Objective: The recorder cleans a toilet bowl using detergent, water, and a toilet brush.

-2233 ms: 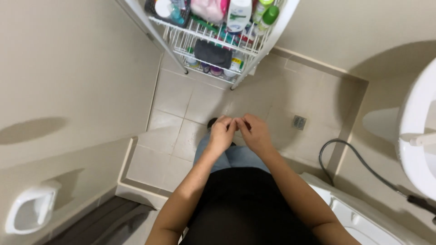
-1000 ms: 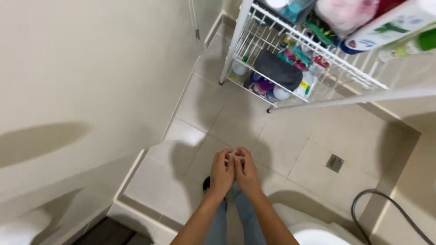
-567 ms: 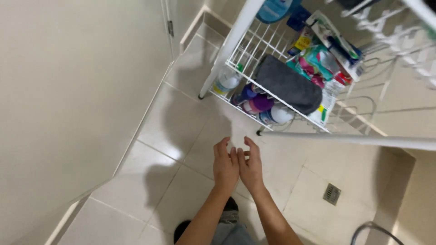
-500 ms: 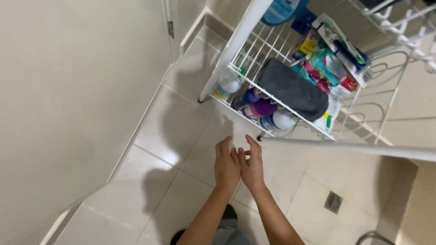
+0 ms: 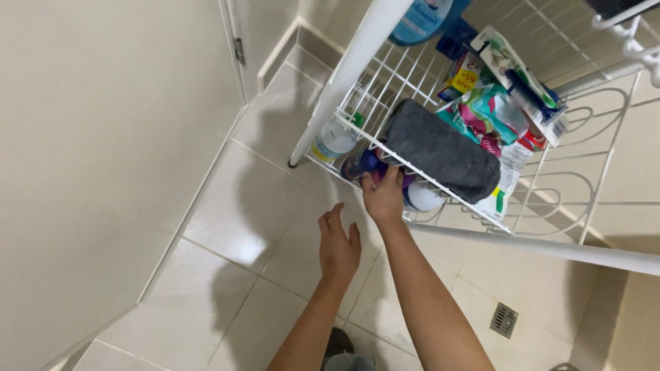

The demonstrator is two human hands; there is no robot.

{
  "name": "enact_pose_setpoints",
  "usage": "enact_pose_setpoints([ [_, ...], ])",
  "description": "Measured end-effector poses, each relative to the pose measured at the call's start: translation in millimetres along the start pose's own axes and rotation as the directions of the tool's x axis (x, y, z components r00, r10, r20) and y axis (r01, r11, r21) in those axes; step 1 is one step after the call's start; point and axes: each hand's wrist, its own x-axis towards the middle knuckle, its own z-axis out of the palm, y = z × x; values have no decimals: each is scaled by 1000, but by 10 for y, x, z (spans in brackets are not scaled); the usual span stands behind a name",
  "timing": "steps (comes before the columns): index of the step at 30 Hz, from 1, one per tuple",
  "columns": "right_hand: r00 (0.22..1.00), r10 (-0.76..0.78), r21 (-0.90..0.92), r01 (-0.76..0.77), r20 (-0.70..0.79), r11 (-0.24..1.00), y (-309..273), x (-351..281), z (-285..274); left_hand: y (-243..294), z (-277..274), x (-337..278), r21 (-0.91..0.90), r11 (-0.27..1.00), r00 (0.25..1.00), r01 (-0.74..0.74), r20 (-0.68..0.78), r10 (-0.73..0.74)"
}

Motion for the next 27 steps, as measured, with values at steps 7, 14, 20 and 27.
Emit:
enact_pose_setpoints([
  [7,996,-89,-131,85,-28,988,-412,-444,-221,215,-124,62,2,998,997,-61,-42,61],
  [14,959,-246,-96,235,-138,967,-202,-652,-186,153,-85,-25,-50,998,997,48,68,-44],
  [20,881,-414,-164,385,-229,908,-67,-654,-150,174,-62,-105,-33,999,992,38,121,-33],
  [27,852,-401,-147,373,-337,916,-65,-658,-103,77,-54,-151,-10,999,989,49,137,-47],
])
